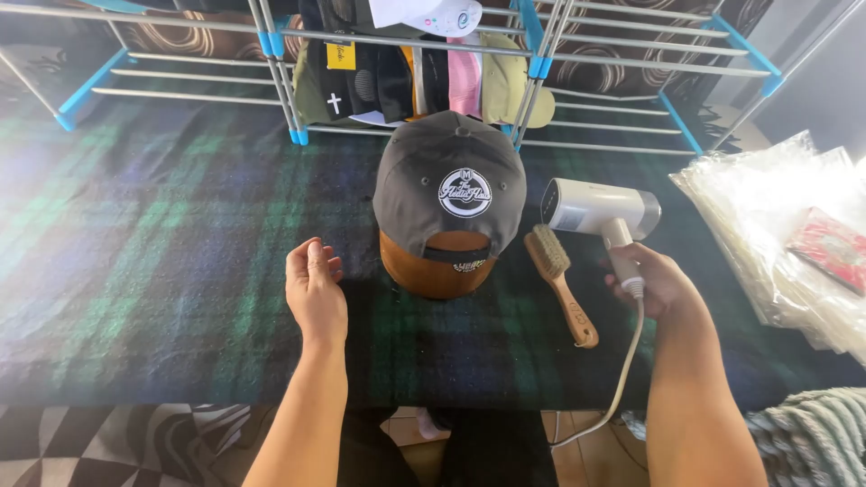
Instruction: Using a handheld steamer and a wooden brush to finish and smooth a baseball cap mounted on a wooden head form.
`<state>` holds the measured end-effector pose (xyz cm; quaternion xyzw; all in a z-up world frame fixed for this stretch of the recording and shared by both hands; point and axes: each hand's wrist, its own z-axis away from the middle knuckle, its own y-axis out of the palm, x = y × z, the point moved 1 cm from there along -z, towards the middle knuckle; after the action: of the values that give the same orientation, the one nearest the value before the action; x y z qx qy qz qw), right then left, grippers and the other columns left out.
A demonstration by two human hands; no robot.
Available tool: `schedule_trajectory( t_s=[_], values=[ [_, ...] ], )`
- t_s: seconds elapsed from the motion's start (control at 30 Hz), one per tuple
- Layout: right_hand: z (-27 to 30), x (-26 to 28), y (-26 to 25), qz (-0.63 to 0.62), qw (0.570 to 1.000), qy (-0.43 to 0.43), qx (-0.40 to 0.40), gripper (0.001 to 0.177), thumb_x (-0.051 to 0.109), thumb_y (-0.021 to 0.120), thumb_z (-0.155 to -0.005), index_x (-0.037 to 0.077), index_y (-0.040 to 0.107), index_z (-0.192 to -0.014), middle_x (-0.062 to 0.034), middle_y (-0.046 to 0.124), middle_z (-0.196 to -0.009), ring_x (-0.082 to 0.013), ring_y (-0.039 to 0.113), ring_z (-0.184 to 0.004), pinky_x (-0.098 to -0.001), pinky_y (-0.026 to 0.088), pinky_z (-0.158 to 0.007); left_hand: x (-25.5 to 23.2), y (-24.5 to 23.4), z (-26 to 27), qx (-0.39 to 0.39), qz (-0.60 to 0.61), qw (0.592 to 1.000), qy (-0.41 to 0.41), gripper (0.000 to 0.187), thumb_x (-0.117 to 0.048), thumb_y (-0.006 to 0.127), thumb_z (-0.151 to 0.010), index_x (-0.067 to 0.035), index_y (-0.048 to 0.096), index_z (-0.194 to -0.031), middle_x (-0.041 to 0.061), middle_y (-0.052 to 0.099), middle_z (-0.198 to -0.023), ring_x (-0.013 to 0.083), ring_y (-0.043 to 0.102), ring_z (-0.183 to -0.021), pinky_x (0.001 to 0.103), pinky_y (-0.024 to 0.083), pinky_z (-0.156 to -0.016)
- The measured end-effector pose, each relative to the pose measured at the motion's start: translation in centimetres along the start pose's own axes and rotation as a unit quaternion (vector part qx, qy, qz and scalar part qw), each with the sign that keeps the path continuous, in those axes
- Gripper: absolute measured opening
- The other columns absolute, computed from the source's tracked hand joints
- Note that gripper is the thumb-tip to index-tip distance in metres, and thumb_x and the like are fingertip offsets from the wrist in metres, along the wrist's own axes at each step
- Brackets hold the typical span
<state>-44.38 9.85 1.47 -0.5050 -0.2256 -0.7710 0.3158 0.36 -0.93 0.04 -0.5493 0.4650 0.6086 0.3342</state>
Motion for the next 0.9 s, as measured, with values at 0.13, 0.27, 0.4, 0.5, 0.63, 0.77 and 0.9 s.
schedule_trajectory(
  t_s=[0.13, 0.27, 0.4, 0.5, 0.63, 0.77, 0.9],
  values=[
    [0.8, -0.3, -1.7, -0.125, 0.990, 0.015, 0.064, 0.033, 0.012, 0.070, -0.088, -0.004, 0.050, -0.109, -0.0114, 0.061, -0.088, -0.0154, 0.067, -0.056, -0.0207, 0.052, -0.040, 0.0, 0.0, 0.0, 0.000, 0.010, 1.000, 0.011, 0.023, -0.026, 0.053, -0.111, -0.010, 0.065, -0.123, 0.007, 0.070, -0.104, 0.0159, 0.068, -0.091, 0.028, 0.060, -0.079],
    [10.2, 3.6, 1.5, 0.001, 0.991, -0.129, -0.016, 0.038, 0.018, 0.068, -0.095, 0.006, 0.043, -0.120, -0.0154, 0.059, -0.090, -0.0195, 0.055, -0.053, -0.0304, 0.041, -0.040, -2.7, 0.0, 2.4, 0.011, -0.020, 0.987, 0.159, 0.027, -0.025, 0.053, -0.110, -0.006, 0.062, -0.126, 0.007, 0.065, -0.109, 0.0137, 0.061, -0.093, 0.028, 0.054, -0.081],
    [20.6, 3.8, 4.2, 0.156, 0.910, -0.372, -0.094, 0.014, 0.002, 0.066, -0.086, -0.011, 0.062, -0.089, -0.0188, 0.059, -0.080, -0.0289, 0.064, -0.054, -0.0376, 0.050, -0.043, -9.1, 1.9, 9.7, 0.223, -0.039, 0.940, 0.254, 0.015, -0.015, 0.064, -0.099, -0.008, 0.071, -0.111, 0.008, 0.072, -0.102, 0.0176, 0.072, -0.091, 0.028, 0.059, -0.078],
    [25.3, 1.0, 8.5, 0.071, 0.888, -0.438, -0.123, 0.055, -0.001, 0.067, -0.089, -0.004, 0.031, -0.130, -0.0273, 0.055, -0.080, -0.0263, 0.055, -0.052, -0.0351, 0.047, -0.049, -13.8, 2.9, 14.8, 0.414, -0.070, 0.884, 0.207, 0.066, -0.045, 0.059, -0.095, 0.002, 0.053, -0.141, 0.022, 0.070, -0.127, 0.0294, 0.072, -0.116, 0.039, 0.057, -0.098],
    [28.2, 0.0, 13.9, 0.162, 0.821, -0.539, -0.099, 0.031, 0.021, 0.069, -0.093, -0.002, 0.061, -0.112, -0.0109, 0.070, -0.097, -0.0176, 0.068, -0.087, -0.0305, 0.054, -0.077, -16.3, 3.0, 15.6, 0.484, -0.100, 0.855, 0.159, 0.090, -0.055, 0.050, -0.090, -0.001, 0.023, -0.157, 0.018, 0.061, -0.141, 0.0305, 0.069, -0.120, 0.035, 0.057, -0.070],
    [27.7, -1.9, 18.4, 0.242, 0.725, -0.644, 0.007, 0.051, 0.031, 0.057, -0.093, -0.005, 0.054, -0.129, -0.0208, 0.063, -0.128, -0.0330, 0.062, -0.119, -0.0416, 0.044, -0.104, -15.7, 1.7, 12.8, 0.372, -0.021, 0.918, 0.134, 0.024, -0.028, 0.062, -0.096, -0.014, 0.072, -0.112, 0.006, 0.078, -0.119, 0.0193, 0.073, -0.113, 0.037, 0.055, -0.105],
    [29.9, -0.9, 20.8, 0.305, 0.553, -0.767, 0.110, 0.045, 0.028, 0.071, -0.101, 0.001, 0.053, -0.134, -0.0338, 0.055, -0.137, -0.0425, 0.070, -0.116, -0.0439, 0.061, -0.090, -20.2, -1.1, 7.0, 0.325, -0.056, 0.944, -0.005, 0.012, -0.013, 0.064, -0.091, -0.004, 0.070, -0.094, 0.007, 0.066, -0.073, 0.0171, 0.064, -0.067, 0.033, 0.054, -0.063]
  ],
)
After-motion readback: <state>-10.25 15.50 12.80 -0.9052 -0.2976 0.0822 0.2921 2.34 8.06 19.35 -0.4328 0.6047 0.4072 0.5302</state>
